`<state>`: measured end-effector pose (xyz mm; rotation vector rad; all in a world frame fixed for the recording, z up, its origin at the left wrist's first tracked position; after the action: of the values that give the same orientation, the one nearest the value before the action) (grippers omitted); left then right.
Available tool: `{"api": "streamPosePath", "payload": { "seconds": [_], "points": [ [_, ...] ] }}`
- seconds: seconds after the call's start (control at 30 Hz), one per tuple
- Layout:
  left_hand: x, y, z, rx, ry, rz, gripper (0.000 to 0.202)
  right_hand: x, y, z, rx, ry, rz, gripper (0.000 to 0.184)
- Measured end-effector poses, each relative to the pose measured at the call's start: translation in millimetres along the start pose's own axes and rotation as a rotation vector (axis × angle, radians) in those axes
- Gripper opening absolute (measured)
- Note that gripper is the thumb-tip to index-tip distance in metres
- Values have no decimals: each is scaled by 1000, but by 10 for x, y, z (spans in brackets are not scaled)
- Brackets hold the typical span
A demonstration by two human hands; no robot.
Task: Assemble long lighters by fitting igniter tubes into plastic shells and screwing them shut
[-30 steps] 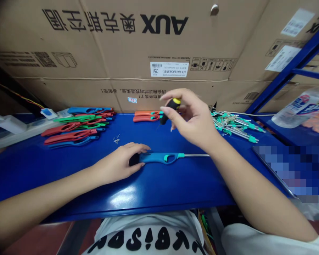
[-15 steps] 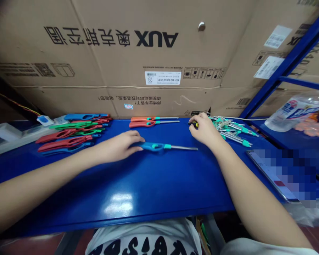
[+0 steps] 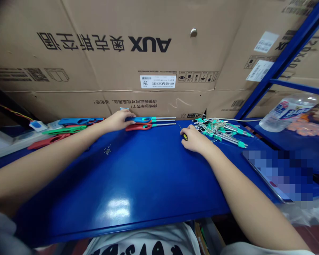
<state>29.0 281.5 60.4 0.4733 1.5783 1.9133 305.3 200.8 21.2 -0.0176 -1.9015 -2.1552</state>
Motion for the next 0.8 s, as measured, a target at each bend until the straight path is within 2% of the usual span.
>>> {"api": "streamPosePath", "payload": {
  "seconds": [0.13,0.3,0.6,0.8],
  "points": [
    [53,-116,66,-15,-8,-11,30,1,-64,-32,65,-48,-45,34],
    [99,-166,116,-43,7,-11,31,-43,-63,-33,102,-104,-73,38],
    [102,-117,85,-72,63,27,33,-238,-45,-55,170,-246,-145,45],
    [93,-60,29,-61,113,87,31,-230,-37,-67,192,-242,-172,48]
  ]
}}
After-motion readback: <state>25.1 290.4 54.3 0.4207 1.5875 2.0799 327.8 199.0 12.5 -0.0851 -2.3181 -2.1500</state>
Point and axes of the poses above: each hand's wrist, its own z-axis towards the middle knuckle, its own y-axis out of the back of the hand, x = y × z, the point moved 10 cm from there along z, towards the middle knuckle, and after that the axes turned 4 degrees about -y, right-handed, at the moved point
